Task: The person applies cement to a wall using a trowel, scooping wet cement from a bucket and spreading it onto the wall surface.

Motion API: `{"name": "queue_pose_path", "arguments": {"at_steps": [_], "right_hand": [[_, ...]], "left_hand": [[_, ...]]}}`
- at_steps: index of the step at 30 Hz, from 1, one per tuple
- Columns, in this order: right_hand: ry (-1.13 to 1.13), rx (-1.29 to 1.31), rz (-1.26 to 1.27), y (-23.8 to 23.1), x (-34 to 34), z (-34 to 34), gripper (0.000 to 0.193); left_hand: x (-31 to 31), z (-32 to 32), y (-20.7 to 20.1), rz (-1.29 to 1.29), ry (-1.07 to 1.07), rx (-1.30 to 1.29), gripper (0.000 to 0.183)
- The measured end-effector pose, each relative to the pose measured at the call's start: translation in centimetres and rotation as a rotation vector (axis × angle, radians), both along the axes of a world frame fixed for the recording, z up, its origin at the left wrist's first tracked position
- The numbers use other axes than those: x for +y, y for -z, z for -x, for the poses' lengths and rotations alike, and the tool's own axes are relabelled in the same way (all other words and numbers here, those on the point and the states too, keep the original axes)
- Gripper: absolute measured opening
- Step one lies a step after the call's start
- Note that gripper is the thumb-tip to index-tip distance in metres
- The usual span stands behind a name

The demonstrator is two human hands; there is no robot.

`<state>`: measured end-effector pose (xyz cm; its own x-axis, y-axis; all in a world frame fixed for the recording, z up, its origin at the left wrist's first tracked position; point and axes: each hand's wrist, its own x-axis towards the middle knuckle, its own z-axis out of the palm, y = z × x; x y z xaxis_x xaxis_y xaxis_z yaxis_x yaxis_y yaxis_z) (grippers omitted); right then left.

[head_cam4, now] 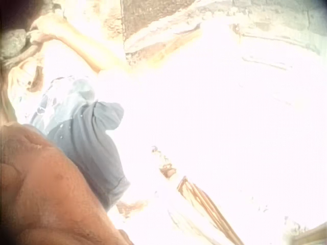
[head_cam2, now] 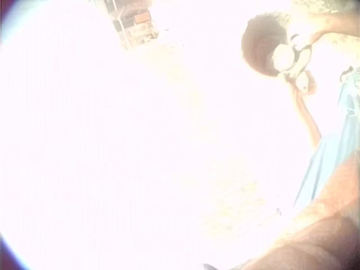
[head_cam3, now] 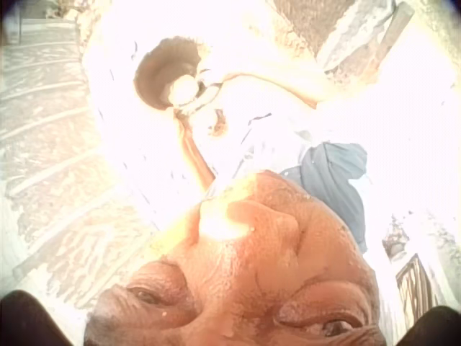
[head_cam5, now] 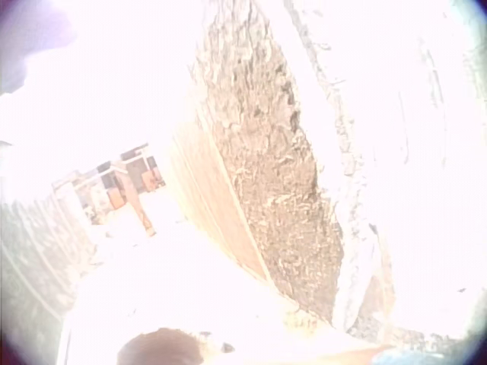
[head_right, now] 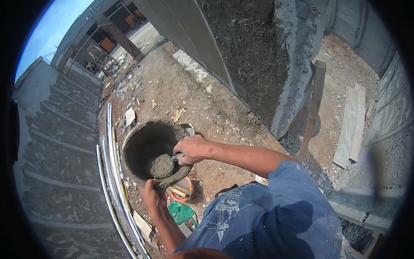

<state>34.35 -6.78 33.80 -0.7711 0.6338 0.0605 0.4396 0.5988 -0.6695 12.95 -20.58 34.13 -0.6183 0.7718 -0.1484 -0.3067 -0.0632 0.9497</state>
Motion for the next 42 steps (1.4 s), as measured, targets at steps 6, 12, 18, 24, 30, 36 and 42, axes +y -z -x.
{"name": "queue_pose_path", "arguments": {"at_steps": [6,12,18,24,30,36,42], "right_hand": [[-0.298,0.309,0.518,-0.9,10.0,-3.8,0.049],[0.574,0.700,0.215,-5.5,19.9,-25.8,0.036],[1.110,0.583,-0.302,-10.1,9.3,-32.3,0.058],[0.975,0.580,0.247,4.1,4.3,-27.9,0.050],[1.079,0.084,-0.214,2.3,8.2,-25.6,0.051],[1.319,-0.044,-0.470,-0.1,18.9,-27.4,0.046],[1.195,-0.292,-0.389,1.6,22.8,-23.8,0.045]], "left_hand": [[0.2,3.6,0.9,0.021,-0.071,0.092,0.023],[-1.6,3.9,2.8,0.185,-0.144,0.292,0.015],[-1.7,3.8,7.0,0.299,-0.171,0.150,0.011],[1.1,-0.4,5.8,0.325,-0.039,-0.178,0.011],[0.5,-0.6,6.7,0.242,-0.004,-0.256,0.010],[2.7,-1.9,5.4,0.236,-0.087,-0.215,0.014],[6.6,3.0,7.6,0.264,-0.124,-0.264,0.010]]}}
